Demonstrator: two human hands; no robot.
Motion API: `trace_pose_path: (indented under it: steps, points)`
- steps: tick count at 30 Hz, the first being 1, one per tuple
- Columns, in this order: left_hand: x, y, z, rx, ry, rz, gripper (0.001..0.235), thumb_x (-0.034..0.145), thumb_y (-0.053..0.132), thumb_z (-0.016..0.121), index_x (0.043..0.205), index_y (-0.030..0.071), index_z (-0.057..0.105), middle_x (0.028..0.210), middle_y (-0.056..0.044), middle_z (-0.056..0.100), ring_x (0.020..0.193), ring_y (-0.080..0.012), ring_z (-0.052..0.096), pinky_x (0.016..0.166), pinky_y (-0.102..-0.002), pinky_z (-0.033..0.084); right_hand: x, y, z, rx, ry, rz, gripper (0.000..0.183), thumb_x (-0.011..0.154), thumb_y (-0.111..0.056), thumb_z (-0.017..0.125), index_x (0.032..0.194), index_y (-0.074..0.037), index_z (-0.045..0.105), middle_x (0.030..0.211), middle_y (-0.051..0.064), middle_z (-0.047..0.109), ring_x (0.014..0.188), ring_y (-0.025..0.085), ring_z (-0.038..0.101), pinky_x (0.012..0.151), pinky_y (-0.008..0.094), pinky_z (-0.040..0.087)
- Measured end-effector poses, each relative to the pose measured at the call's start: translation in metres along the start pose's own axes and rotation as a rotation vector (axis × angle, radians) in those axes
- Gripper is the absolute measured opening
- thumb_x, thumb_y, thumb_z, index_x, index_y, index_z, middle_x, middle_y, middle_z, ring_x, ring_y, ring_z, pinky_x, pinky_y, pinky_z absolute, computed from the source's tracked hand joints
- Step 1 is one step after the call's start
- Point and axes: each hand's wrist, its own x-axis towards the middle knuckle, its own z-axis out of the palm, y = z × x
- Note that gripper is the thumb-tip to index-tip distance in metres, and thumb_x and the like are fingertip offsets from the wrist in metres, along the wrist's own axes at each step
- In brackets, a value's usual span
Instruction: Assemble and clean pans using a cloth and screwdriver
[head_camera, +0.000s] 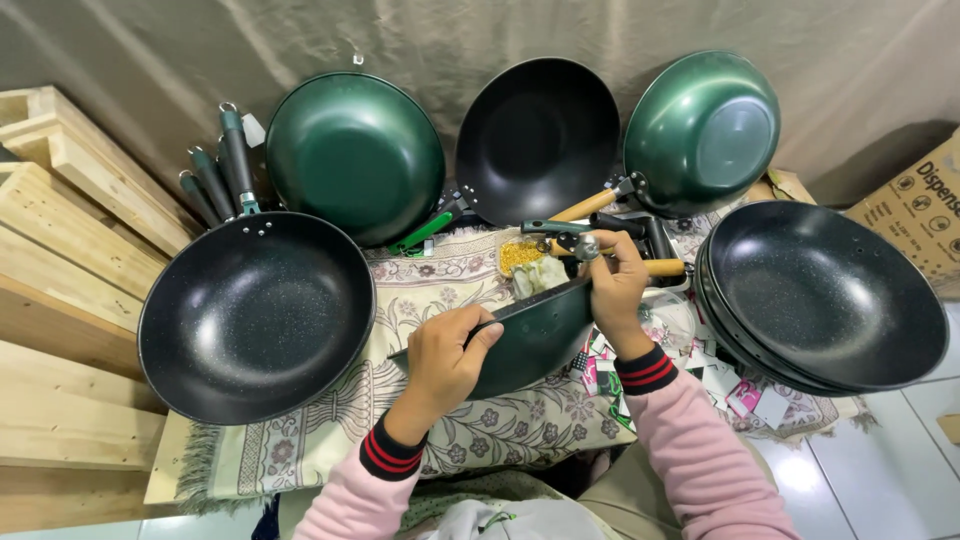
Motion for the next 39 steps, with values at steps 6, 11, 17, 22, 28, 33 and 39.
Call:
trace_pose_path:
  steps: [6, 11, 17, 22, 28, 33, 39]
  points:
    - [0.000, -0.001, 0.011, 0.187, 0.236, 0.176, 0.038, 0.095, 0.040, 0.068, 0.064, 0.019, 0.065, 0.041, 0.000, 0.049, 0.044, -0.0199, 0.056, 0.050, -0.027, 0.044, -0.005, -0.013, 0.018, -0.166, 0.040, -0.065, 0.005, 0.095, -0.003, 0.075, 0.100, -0.004, 0.075, 0.077, 0.006, 0.056, 0.051, 0.013, 0.058, 0.044, 0.024, 0.049]
    - [0.003, -0.007, 0.009, 0.194, 0.288, 0.202, 0.038, 0.095, 0.039, 0.068, 0.063, 0.019, 0.063, 0.040, 0.000, 0.047, 0.043, -0.0213, 0.056, 0.050, -0.028, 0.043, -0.004, -0.014, 0.028, -0.154, 0.040, -0.091, 0.007, 0.094, -0.001, 0.074, 0.100, -0.004, 0.076, 0.076, 0.005, 0.057, 0.049, 0.010, 0.056, 0.045, 0.022, 0.049]
    - [0.006, -0.009, 0.005, 0.141, 0.280, 0.129, 0.039, 0.097, 0.039, 0.067, 0.064, 0.018, 0.064, 0.040, -0.002, 0.050, 0.045, -0.0237, 0.059, 0.052, -0.030, 0.045, -0.006, -0.071, 0.030, -0.016, 0.051, -0.015, 0.013, 0.092, 0.003, 0.075, 0.104, -0.003, 0.074, 0.082, 0.004, 0.065, 0.068, 0.007, 0.060, 0.063, 0.024, 0.054]
    - [0.011, -0.004, 0.002, 0.125, 0.274, 0.065, 0.038, 0.096, 0.039, 0.067, 0.065, 0.017, 0.066, 0.040, -0.003, 0.052, 0.045, -0.0260, 0.059, 0.052, -0.032, 0.045, -0.020, -0.096, 0.032, 0.053, -0.127, 0.058, 0.018, 0.080, 0.003, 0.083, 0.097, -0.001, 0.077, 0.086, 0.010, 0.071, 0.080, 0.011, 0.065, 0.079, 0.030, 0.057]
    - [0.015, 0.000, 0.001, 0.115, 0.259, 0.004, 0.039, 0.097, 0.041, 0.067, 0.065, 0.018, 0.066, 0.040, -0.003, 0.051, 0.046, -0.0267, 0.060, 0.053, -0.032, 0.046, -0.030, -0.100, 0.035, -0.028, -0.349, -0.039, 0.009, 0.082, -0.007, 0.082, 0.091, -0.007, 0.083, 0.079, 0.006, 0.067, 0.082, 0.017, 0.056, 0.085, 0.028, 0.046]
    - [0.015, 0.000, 0.001, 0.092, 0.241, -0.044, 0.041, 0.098, 0.041, 0.065, 0.064, 0.018, 0.066, 0.039, -0.003, 0.051, 0.044, -0.0252, 0.060, 0.054, -0.032, 0.046, -0.032, -0.096, 0.041, -0.132, -0.387, -0.223, 0.008, 0.087, -0.014, 0.079, 0.094, -0.016, 0.083, 0.100, 0.004, 0.058, 0.100, 0.021, 0.048, 0.101, 0.033, 0.040]
    - [0.016, 0.003, -0.002, 0.063, 0.200, -0.066, 0.042, 0.099, 0.042, 0.063, 0.064, 0.018, 0.067, 0.039, -0.004, 0.052, 0.043, -0.0252, 0.060, 0.053, -0.032, 0.045, -0.030, -0.084, 0.039, -0.199, -0.352, -0.321, 0.007, 0.088, -0.019, 0.080, 0.096, -0.018, 0.081, 0.118, 0.008, 0.056, 0.117, 0.027, 0.051, 0.110, 0.039, 0.035]
